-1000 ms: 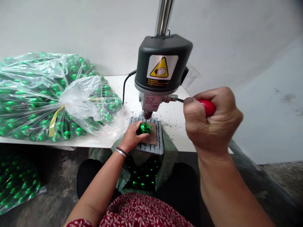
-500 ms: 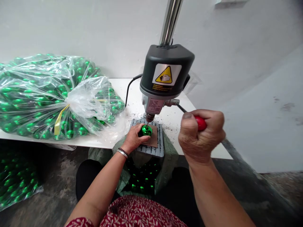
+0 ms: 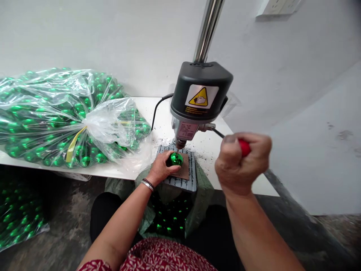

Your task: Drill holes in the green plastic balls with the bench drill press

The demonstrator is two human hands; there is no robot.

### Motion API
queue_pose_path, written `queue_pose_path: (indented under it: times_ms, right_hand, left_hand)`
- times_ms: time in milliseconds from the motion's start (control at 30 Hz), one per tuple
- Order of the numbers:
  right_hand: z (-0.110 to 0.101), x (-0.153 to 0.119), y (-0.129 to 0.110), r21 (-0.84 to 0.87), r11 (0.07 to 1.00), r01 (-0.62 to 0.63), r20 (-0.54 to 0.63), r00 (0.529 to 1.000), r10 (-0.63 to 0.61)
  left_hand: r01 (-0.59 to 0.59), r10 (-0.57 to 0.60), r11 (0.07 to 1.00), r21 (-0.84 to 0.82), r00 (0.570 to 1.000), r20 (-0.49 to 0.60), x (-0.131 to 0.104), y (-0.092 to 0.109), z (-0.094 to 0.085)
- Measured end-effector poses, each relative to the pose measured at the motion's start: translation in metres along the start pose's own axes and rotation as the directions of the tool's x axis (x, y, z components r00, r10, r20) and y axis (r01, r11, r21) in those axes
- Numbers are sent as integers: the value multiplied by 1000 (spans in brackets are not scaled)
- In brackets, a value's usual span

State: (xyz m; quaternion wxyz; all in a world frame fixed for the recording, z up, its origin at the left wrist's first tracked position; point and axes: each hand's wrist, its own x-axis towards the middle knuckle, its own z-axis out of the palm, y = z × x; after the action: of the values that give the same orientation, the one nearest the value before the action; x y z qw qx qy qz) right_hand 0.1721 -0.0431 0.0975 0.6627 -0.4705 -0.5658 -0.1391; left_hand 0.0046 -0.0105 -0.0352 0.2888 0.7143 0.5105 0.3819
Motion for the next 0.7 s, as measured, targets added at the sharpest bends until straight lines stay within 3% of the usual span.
queue_pose_path:
  times_ms: [67, 133, 200, 367, 433, 567, 633, 700]
  right_hand:
    - [6, 29, -7, 15, 995, -98, 58, 994, 97]
    - [12, 56, -12, 2, 966, -257, 154, 955, 254]
    - [17, 73, -15, -43, 939, -341, 184, 921, 343]
    - [22, 77, -16, -48, 920, -389, 159, 906, 392]
    - [22, 74, -15, -54, 921, -387, 154, 908, 390]
    - [23, 72, -10, -40, 933, -358, 153, 921, 360]
    - [24, 71, -6, -10, 941, -337, 143, 931, 335]
    - [24, 70, -3, 15, 949, -316, 141, 940, 311]
  left_hand:
    - [25, -25, 1000, -4, 1000, -8, -2, 3, -2]
    - [44, -45, 999, -23, 999, -7, -6, 5, -4]
    - [39, -38, 998, -58, 999, 8, -13, 6, -8]
    - [-101, 111, 992, -71, 981, 162, -46, 12, -28]
    - [-160, 165, 986, -41, 973, 165, -63, 16, -43]
    - [-165, 163, 986, 29, 986, 46, -82, 15, -84]
    - [-66, 83, 984, 165, 992, -94, -75, 4, -106]
    - [121, -19, 917, 381, 965, -261, -56, -11, -122]
